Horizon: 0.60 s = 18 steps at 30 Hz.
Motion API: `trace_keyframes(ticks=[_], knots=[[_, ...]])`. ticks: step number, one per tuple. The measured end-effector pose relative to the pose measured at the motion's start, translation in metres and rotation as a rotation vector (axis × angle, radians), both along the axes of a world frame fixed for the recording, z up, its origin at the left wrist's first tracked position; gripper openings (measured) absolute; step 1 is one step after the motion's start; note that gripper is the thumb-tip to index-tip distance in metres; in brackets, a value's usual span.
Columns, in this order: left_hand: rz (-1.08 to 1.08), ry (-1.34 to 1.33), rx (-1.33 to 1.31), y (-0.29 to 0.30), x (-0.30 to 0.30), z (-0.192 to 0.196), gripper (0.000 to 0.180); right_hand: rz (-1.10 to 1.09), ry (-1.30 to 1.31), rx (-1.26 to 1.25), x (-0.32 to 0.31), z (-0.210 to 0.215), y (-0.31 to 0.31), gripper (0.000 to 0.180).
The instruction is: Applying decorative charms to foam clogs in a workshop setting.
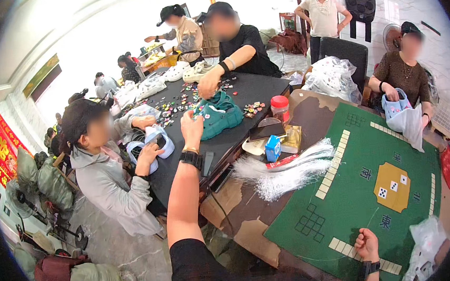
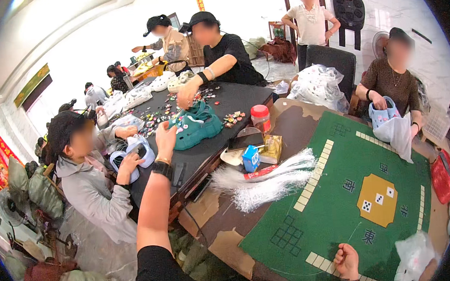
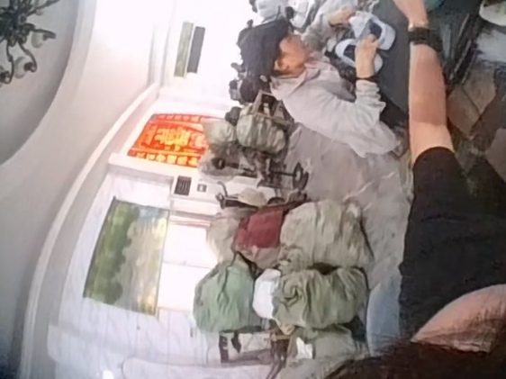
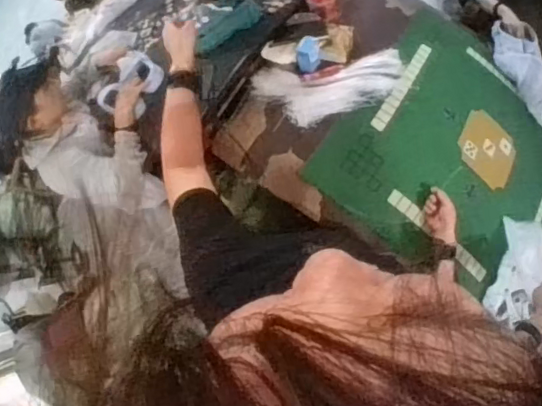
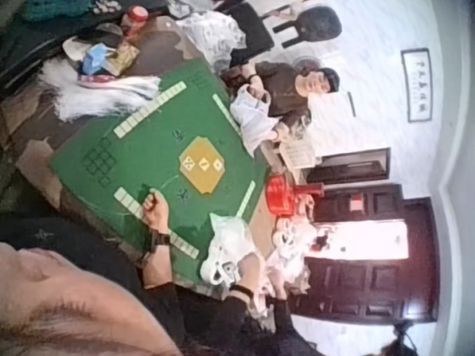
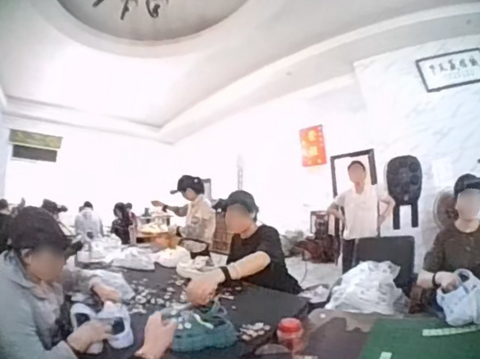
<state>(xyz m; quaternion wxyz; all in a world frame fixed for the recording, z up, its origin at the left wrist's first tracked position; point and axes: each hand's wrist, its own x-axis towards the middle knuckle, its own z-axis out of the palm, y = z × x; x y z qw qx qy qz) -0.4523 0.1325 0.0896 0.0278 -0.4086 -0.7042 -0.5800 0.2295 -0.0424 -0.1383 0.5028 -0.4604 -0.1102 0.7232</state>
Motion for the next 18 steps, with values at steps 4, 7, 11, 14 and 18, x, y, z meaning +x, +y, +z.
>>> trace_keyframes(ticks=[4, 7, 11, 14, 18], knots=[[0.166, 0.485, -0.264, 0.040, -0.001, -0.006, 0.034, -0.033, -0.039, -0.054, -0.001, 0.006, 0.001, 0.014], [0.209, 0.661, -0.320, 0.071, -0.006, -0.010, 0.026, -0.052, -0.061, -0.092, -0.002, 0.009, 0.000, 0.015], [0.173, 0.918, -0.439, 0.110, -0.012, -0.013, 0.018, -0.081, -0.115, -0.138, -0.006, 0.014, 0.001, 0.014], [0.174, 1.009, -0.475, 0.137, -0.026, -0.020, 0.017, -0.108, -0.149, -0.165, -0.002, 0.009, 0.000, 0.013], [0.145, 0.995, -0.667, 0.171, -0.047, -0.026, 0.021, -0.148, -0.191, -0.218, 0.004, 0.000, -0.002, 0.013]])
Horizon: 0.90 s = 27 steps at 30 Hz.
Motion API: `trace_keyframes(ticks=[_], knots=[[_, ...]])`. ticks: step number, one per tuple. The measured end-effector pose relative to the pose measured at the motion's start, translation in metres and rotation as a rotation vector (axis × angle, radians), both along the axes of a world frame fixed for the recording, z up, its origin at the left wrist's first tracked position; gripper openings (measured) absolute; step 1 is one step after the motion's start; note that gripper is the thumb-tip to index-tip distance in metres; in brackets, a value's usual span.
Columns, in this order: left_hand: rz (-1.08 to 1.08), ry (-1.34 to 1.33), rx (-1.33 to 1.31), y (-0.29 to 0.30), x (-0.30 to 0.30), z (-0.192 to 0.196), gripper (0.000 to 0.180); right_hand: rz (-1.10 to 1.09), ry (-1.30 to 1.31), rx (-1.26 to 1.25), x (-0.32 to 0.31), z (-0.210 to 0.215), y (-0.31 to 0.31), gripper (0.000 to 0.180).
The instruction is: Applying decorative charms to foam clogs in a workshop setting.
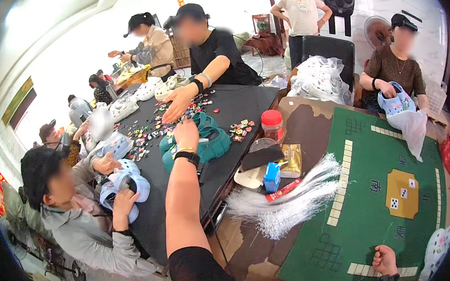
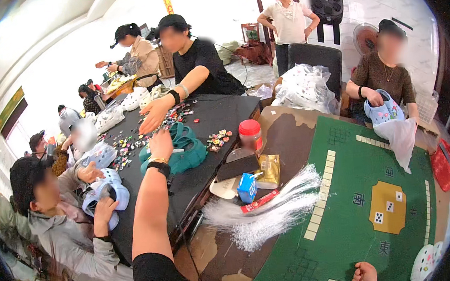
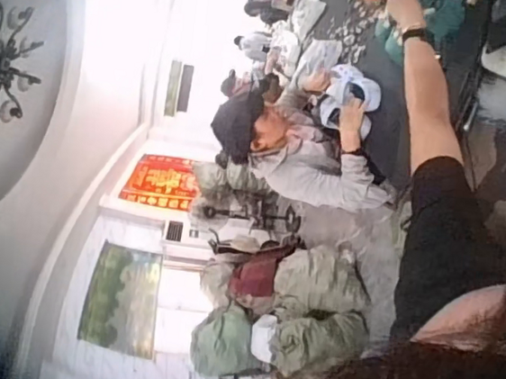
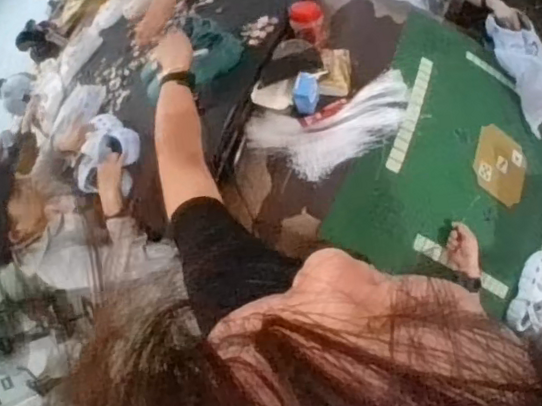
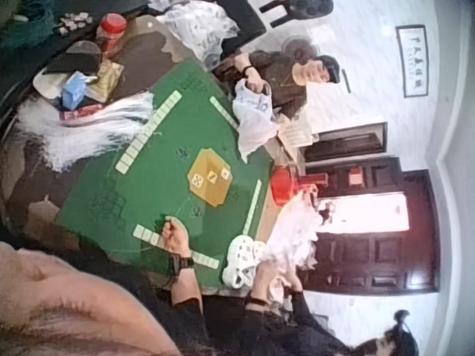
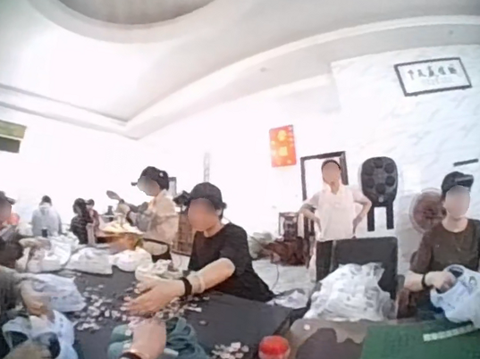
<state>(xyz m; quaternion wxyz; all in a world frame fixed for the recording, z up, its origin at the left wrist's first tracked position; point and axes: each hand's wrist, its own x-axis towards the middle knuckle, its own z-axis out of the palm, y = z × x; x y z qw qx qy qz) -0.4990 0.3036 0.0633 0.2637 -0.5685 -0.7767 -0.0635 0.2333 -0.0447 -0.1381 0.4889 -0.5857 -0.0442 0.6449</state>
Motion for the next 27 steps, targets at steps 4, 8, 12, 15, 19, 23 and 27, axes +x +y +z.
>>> trace_keyframes(ticks=[4, 8, 12, 15, 19, 23, 27], knots=[[0.192, -0.117, -0.146, 0.011, -0.010, 0.005, 0.026, -0.030, -0.094, -0.044, -0.008, 0.009, 0.001, 0.012], [0.240, 0.002, -0.148, 0.027, -0.003, 0.003, 0.020, -0.016, -0.090, -0.014, -0.012, 0.010, -0.001, 0.013], [0.166, 0.149, -0.087, 0.013, -0.010, -0.012, 0.020, -0.019, -0.131, -0.001, -0.021, 0.011, 0.001, 0.016], [0.039, 0.293, -0.078, -0.023, -0.008, 0.002, 0.018, 0.021, -0.107, 0.051, -0.017, 0.009, -0.003, 0.018], [-0.160, 0.397, 0.074, -0.107, 0.015, 0.044, 0.007, 0.070, -0.053, 0.137, -0.008, 0.003, -0.007, 0.020], [-0.570, 0.499, 0.220, -0.153, 0.082, 0.066, 0.015, 0.097, -0.072, 0.202, -0.014, 0.009, -0.008, 0.018], [-0.920, 0.538, 0.215, -0.206, 0.199, 0.095, 0.018, 0.227, -0.077, 0.298, -0.029, 0.035, 0.003, 0.012]])
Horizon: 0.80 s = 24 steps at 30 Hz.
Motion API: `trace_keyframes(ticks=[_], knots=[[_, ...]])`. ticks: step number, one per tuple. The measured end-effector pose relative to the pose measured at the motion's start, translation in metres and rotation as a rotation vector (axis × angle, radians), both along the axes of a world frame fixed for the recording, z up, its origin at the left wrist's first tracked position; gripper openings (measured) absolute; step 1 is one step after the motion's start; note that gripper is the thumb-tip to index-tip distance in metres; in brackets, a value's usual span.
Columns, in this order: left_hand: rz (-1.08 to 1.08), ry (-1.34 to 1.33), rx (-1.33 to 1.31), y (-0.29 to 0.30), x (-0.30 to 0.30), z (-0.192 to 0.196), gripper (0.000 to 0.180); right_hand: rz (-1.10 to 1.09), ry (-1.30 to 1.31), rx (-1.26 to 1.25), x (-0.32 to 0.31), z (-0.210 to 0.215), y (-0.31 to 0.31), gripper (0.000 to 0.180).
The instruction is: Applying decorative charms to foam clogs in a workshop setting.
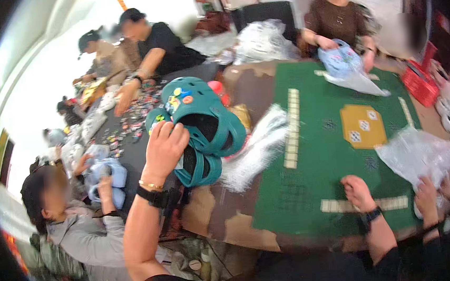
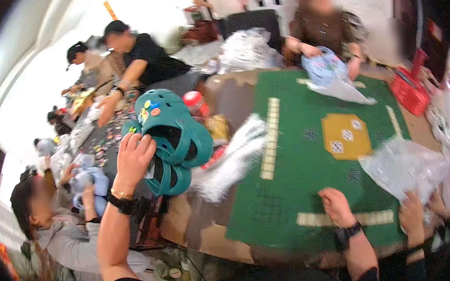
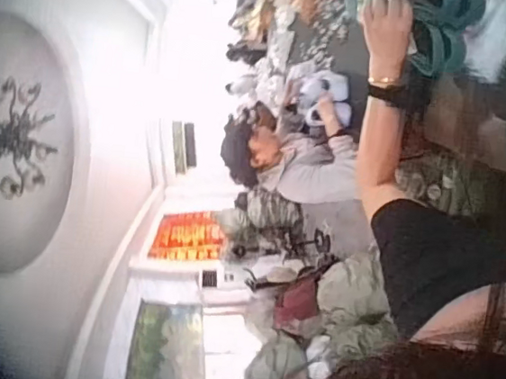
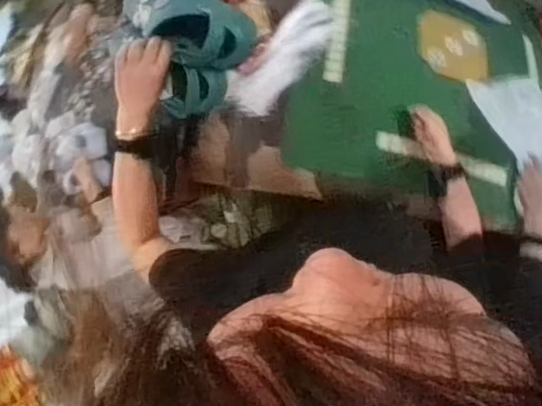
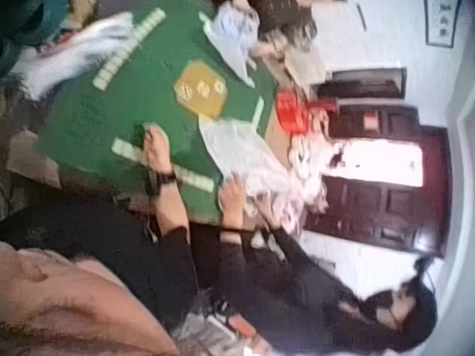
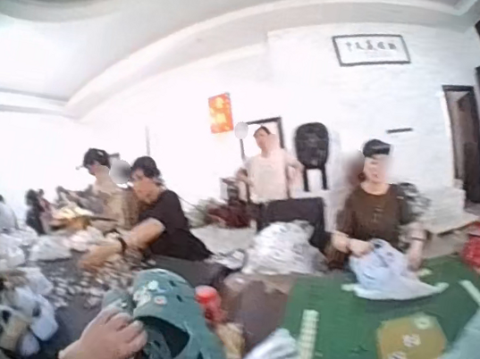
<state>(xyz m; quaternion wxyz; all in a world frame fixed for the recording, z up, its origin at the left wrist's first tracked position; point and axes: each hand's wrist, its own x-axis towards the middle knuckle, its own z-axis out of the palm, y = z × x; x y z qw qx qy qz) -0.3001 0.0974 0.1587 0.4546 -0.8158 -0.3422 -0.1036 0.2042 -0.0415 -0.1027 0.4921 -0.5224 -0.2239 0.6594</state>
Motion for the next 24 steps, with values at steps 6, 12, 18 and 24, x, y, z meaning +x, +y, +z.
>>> trace_keyframes(ticks=[6, 12, 18, 24], knots=[[-0.581, 0.233, -0.306, -0.026, 0.149, -0.049, 0.014, -0.032, 0.003, 0.145, -0.014, 0.061, -0.015, 0.021], [-0.878, 0.280, -0.389, -0.030, 0.281, -0.137, 0.012, -0.155, -0.317, 0.169, -0.001, 0.038, -0.051, 0.036], [-0.834, -0.103, -0.595, -0.054, 0.285, -0.152, 0.027, -0.163, -0.808, 0.278, 0.020, 0.047, -0.090, 0.051], [-0.537, -0.486, -0.924, -0.107, 0.223, -0.160, 0.036, 0.124, -1.027, 0.447, 0.012, 0.079, -0.097, 0.062]])
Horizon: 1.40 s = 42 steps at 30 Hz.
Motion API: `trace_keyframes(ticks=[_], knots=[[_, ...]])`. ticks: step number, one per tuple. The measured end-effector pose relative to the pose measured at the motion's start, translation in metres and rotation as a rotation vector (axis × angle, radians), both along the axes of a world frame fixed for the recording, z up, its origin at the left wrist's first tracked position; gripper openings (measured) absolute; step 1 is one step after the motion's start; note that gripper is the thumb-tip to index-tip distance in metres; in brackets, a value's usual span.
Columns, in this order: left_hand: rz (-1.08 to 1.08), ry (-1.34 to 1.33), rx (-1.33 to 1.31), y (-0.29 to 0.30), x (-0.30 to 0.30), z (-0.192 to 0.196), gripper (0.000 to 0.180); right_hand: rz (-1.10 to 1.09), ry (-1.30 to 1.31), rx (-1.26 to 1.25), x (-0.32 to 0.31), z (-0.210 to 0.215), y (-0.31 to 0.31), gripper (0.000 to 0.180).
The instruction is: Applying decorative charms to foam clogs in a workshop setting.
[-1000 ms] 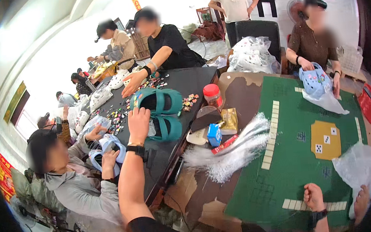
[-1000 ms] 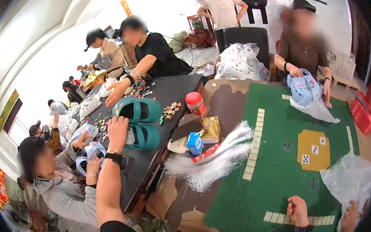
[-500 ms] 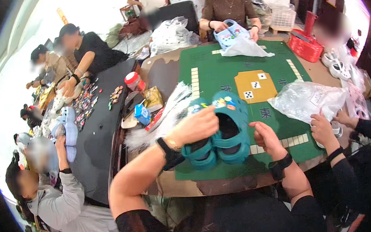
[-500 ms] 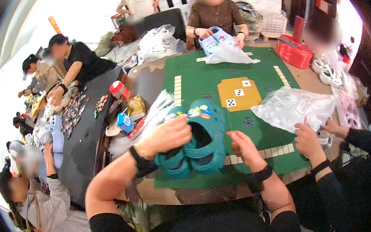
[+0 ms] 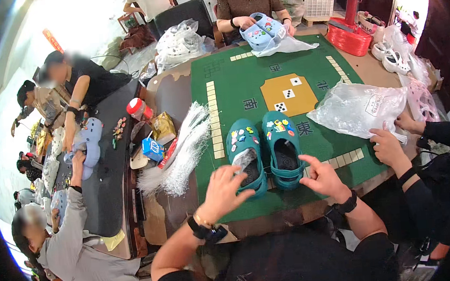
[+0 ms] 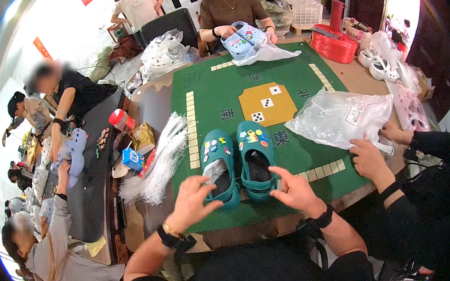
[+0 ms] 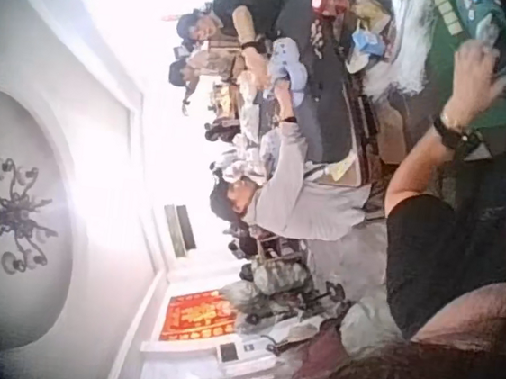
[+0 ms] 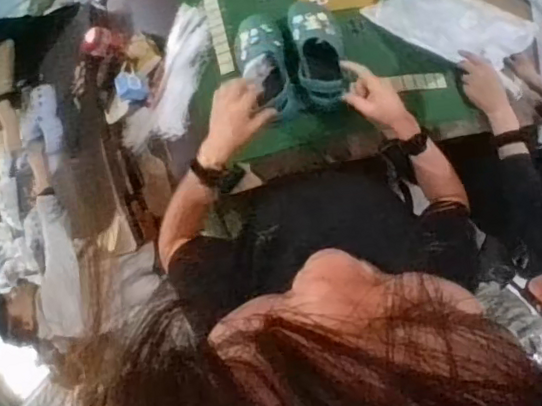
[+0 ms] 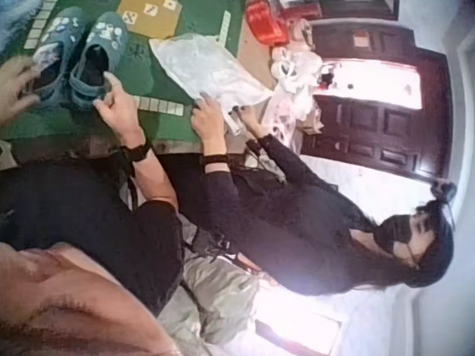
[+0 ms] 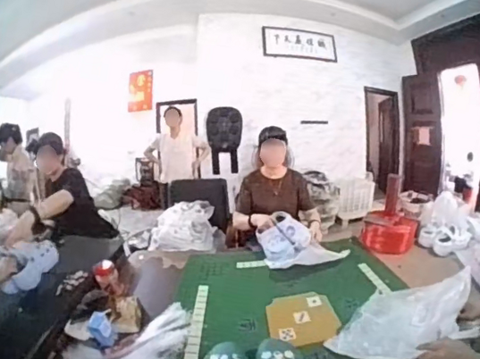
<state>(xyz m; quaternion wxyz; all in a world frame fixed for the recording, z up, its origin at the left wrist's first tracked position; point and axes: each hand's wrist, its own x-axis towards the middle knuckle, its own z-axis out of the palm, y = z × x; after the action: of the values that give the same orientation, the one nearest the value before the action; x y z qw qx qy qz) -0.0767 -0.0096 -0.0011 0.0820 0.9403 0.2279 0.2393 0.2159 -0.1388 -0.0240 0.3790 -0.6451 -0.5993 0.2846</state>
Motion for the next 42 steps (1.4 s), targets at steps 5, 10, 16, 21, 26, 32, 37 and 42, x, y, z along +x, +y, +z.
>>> trace_keyframes(ticks=[5, 10, 16, 21, 26, 32, 37, 42], knots=[[-0.037, -0.027, -0.120, -0.001, -0.001, -0.044, 0.032, 0.099, -0.294, 0.207, -0.003, -0.030, 0.036, 0.035], [0.182, -0.092, -0.476, 0.025, 0.024, -0.031, 0.030, 0.021, 0.074, -0.039, -0.002, -0.001, 0.063, 0.026], [0.174, -0.187, -0.508, 0.032, 0.004, -0.033, 0.030, -0.170, 0.076, 0.186, -0.019, 0.017, 0.021, 0.011], [0.142, -0.245, -0.517, 0.030, 0.003, -0.026, 0.026, 0.065, 0.229, -0.181, -0.055, -0.005, -0.003, 0.018], [0.085, -0.337, -0.693, 0.025, 0.002, -0.020, 0.023, 0.045, 0.282, -0.210, -0.074, -0.030, 0.016, 0.021], [0.308, -0.135, -0.457, 0.025, 0.008, -0.020, 0.025, 0.050, 0.340, -0.229, -0.098, -0.024, 0.051, 0.021], [0.315, -0.205, -0.548, 0.026, 0.022, -0.021, 0.016, 0.047, 0.294, -0.100, -0.109, -0.025, 0.065, 0.021], [0.319, -0.786, -0.996, 0.029, 0.022, -0.014, 0.015, 0.127, 0.283, -0.271, -0.088, -0.003, 0.047, 0.021]])
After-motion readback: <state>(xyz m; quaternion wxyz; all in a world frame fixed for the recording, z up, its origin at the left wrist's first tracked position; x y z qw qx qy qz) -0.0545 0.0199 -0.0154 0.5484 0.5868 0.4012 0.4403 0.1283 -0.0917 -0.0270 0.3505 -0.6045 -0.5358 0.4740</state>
